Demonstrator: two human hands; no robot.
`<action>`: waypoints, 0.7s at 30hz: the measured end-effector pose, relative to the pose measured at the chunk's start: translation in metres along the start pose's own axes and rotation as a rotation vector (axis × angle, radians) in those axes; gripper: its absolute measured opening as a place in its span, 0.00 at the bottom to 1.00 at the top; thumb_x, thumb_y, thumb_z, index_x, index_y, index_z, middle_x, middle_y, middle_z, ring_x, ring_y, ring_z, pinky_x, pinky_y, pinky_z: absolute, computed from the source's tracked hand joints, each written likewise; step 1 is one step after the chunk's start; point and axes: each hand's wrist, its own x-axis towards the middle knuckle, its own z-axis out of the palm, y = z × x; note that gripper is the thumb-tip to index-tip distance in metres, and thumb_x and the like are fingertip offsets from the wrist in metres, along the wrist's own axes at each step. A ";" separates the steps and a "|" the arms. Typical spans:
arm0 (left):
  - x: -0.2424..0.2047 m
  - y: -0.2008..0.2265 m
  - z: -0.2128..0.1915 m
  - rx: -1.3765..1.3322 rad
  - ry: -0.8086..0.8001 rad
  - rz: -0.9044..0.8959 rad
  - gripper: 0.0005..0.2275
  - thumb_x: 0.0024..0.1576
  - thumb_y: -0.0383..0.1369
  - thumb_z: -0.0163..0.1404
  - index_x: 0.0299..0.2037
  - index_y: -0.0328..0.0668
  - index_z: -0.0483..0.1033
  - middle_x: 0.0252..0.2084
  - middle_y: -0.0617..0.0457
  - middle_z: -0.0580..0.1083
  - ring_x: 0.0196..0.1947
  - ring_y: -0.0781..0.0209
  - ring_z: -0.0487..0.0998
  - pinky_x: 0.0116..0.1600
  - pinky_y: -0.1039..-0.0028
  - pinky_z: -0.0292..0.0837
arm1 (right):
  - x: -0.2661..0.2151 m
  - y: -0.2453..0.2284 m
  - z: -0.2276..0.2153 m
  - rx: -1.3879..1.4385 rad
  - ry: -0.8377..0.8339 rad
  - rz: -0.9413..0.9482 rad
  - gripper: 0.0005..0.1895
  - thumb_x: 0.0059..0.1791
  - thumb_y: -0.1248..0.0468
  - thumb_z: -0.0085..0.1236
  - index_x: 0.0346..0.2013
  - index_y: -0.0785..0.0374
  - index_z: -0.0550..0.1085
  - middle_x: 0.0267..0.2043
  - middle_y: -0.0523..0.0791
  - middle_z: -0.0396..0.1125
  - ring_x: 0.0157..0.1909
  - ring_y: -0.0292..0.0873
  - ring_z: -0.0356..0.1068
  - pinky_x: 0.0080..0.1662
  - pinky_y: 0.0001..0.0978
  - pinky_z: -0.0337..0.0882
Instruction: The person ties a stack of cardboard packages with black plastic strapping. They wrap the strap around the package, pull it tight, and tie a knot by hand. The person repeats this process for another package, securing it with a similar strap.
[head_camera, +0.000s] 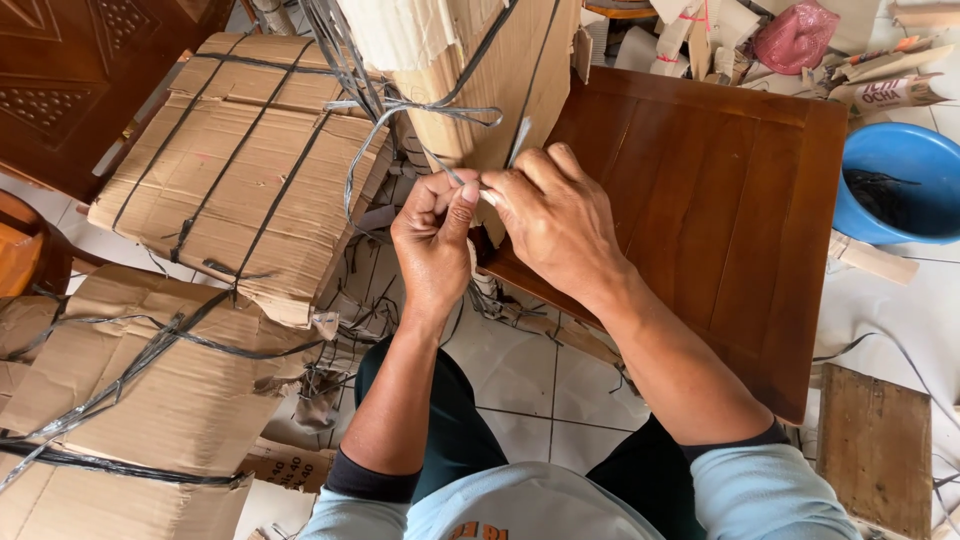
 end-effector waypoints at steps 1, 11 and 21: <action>-0.001 -0.002 0.000 -0.015 0.001 -0.004 0.05 0.64 0.26 0.53 0.47 0.35 0.78 0.32 0.50 0.82 0.33 0.78 0.68 0.44 0.80 0.70 | -0.001 0.000 -0.001 0.054 -0.020 0.026 0.07 0.56 0.66 0.54 0.46 0.62 0.78 0.37 0.47 0.65 0.39 0.44 0.62 0.37 0.31 0.68; 0.005 -0.001 -0.009 0.079 0.064 -0.036 0.07 0.64 0.29 0.56 0.34 0.37 0.80 0.20 0.54 0.71 0.27 0.74 0.64 0.37 0.78 0.68 | -0.009 0.014 0.009 0.505 0.162 0.183 0.10 0.58 0.68 0.48 0.32 0.64 0.71 0.40 0.50 0.63 0.39 0.50 0.68 0.35 0.36 0.71; 0.036 -0.010 -0.032 0.255 0.102 0.109 0.12 0.67 0.27 0.51 0.29 0.35 0.76 0.18 0.52 0.64 0.21 0.64 0.60 0.31 0.77 0.60 | 0.012 -0.006 0.004 1.172 0.185 0.302 0.14 0.61 0.62 0.38 0.33 0.58 0.66 0.50 0.51 0.65 0.46 0.43 0.66 0.46 0.33 0.70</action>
